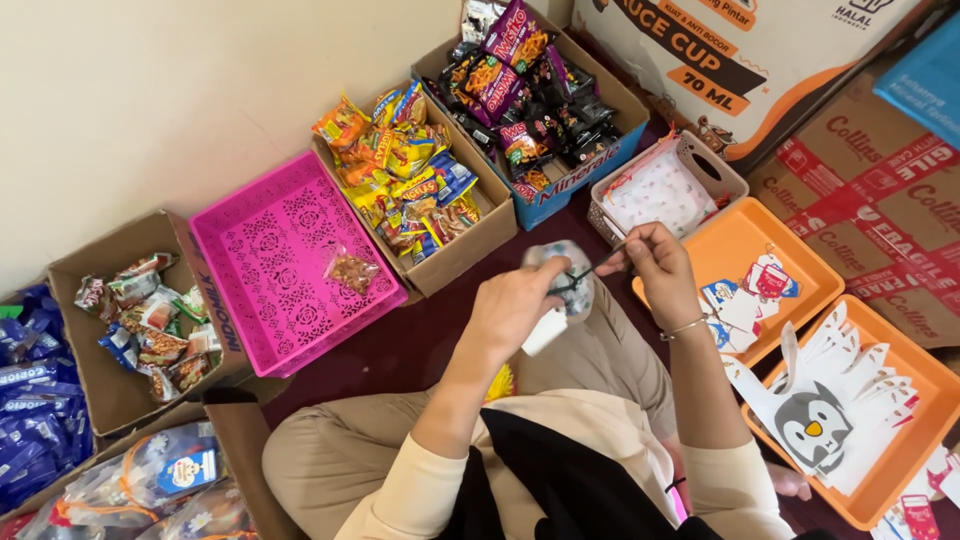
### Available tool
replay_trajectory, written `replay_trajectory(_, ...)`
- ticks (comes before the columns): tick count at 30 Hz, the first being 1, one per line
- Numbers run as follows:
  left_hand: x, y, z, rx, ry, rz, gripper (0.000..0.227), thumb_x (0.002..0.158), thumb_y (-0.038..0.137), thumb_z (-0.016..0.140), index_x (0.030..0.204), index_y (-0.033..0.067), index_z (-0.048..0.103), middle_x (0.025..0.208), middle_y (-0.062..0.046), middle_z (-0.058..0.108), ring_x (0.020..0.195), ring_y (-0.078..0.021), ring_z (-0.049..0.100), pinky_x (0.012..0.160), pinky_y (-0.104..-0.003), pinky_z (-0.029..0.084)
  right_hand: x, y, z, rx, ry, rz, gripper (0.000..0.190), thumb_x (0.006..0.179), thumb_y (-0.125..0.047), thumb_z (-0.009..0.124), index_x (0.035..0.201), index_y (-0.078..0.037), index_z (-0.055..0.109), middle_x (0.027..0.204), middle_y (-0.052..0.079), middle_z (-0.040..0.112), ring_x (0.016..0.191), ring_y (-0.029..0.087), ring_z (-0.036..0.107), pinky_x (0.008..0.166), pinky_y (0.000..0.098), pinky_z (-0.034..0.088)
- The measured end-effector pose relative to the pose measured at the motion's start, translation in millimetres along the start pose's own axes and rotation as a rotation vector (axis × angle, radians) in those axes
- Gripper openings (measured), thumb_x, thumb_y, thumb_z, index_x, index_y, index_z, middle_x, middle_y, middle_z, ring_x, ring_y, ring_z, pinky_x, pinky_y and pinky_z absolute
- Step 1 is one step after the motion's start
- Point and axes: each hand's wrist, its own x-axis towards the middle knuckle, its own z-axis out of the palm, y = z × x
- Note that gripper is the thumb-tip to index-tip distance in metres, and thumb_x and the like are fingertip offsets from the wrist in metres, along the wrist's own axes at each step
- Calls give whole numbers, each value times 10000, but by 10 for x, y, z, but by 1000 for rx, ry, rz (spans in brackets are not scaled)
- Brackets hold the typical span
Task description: Packing various snack items and small toys into small plastic gift bags from several storage boxes while sitting on the floor.
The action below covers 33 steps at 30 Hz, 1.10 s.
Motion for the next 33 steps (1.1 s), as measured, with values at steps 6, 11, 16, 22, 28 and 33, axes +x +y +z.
replay_trajectory(6,29,49,-20,143,208,111,413,749,349,825,1036,166,591,1208,-34,514,1033,-307,673,730,-410,635,-20,10,187,24,0,57,74,1084,-88,532,1107,-25,564,925,167,720,812,257,765,705,264,583)
replay_trajectory(11,8,-68,120,57,322,-94,534,769,430,811,1120,198,481,976,6,554,918,-222,689,712,-375,609,-260,-317,192,-630,-43,-3,367,910,-189,801,1170,-32,596,1102,143,587,1045,379,692,884,445,579)
replay_trajectory(16,23,-189,238,94,366,-164,489,765,526,768,1083,221,555,906,36,547,856,-210,694,691,-362,597,-492,-11,454,-577,-133,108,708,655,-212,968,1202,-60,545,1066,164,650,1016,382,706,844,461,577)
replay_trajectory(22,-127,-213,65,-42,449,-226,400,806,502,762,1001,196,597,817,25,552,833,-222,678,691,-351,564,-483,-201,533,-583,114,-314,314,667,59,827,880,-143,713,804,7,644,742,194,647,702,293,546)
replay_trajectory(28,-346,-348,-108,-162,502,-280,407,799,559,751,938,203,611,773,25,558,835,-204,655,726,-325,556,-402,-327,741,-785,-311,-568,484,640,-323,880,1095,-273,722,1197,35,613,1091,282,594,916,408,440)
replay_trajectory(33,-757,-653,-344,-277,676,-295,383,814,529,763,944,195,630,835,-5,583,884,-246,660,791,-347,551,-53,-35,870,-517,-357,-420,376,755,-339,870,1088,-191,776,1158,58,628,1088,278,632,978,395,474)
